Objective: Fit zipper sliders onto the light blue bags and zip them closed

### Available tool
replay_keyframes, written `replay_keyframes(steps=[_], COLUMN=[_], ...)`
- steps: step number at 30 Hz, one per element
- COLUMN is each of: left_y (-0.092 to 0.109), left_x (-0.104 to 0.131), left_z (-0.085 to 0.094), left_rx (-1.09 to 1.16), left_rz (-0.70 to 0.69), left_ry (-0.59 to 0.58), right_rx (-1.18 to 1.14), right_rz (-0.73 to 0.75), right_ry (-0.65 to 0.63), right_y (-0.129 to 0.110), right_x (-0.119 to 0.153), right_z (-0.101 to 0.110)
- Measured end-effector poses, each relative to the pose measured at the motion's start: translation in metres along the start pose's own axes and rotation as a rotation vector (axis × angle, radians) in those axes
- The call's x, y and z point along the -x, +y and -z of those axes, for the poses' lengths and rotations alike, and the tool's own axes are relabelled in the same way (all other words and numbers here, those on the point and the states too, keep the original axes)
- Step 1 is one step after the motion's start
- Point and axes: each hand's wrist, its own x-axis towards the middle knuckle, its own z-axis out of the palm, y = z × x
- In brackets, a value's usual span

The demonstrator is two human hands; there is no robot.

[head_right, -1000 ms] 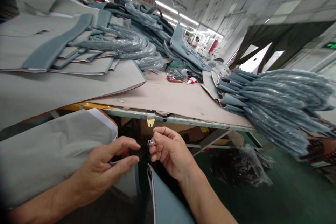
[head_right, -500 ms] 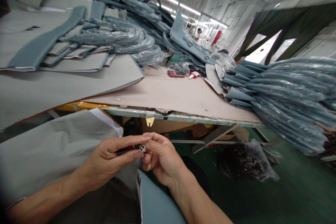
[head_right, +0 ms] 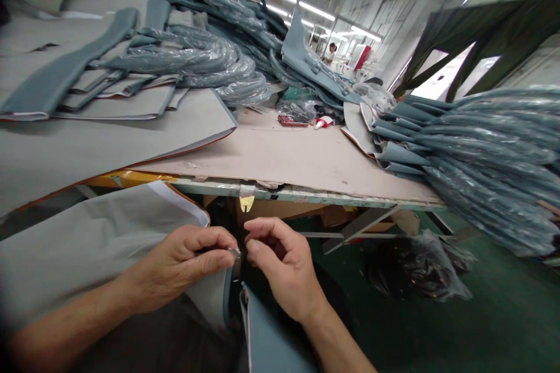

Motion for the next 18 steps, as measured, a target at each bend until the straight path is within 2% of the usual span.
replay_keyframes(steps=[3, 6, 9, 12, 15, 18], left_y=[-0.002, -0.003, 0.0, 0.003, 0.004, 0.0], left_x=[-0.001, -0.003, -0.005, -0.007, -0.006, -0.003], left_z=[0.004, 0.007, 0.009, 0.01, 0.011, 0.015], left_rx=[0.021, 0.067, 0.103, 0.118, 0.057, -0.03], left_rz=[0.05, 0.099, 0.141, 0.158, 0.155, 0.146], left_ry=[-0.064, -0.119, -0.156, -0.178, -0.107, 0.024], right_rx=[0.242, 0.39, 0.454, 0.53, 0.546, 0.492], right_rz=[0.231, 0.359, 0.396, 0.351, 0.361, 0.406], right_ry=[-0.149, -0.256, -0.297, -0.335, -0.283, -0.107], right_y=[-0.012, -0.017, -0.018, -0.021, -0.019, -0.013], right_x=[0.0, -0.003, -0.007, -0.01, -0.014, -0.02], right_z=[0.007, 0.01, 0.01, 0.011, 0.01, 0.008])
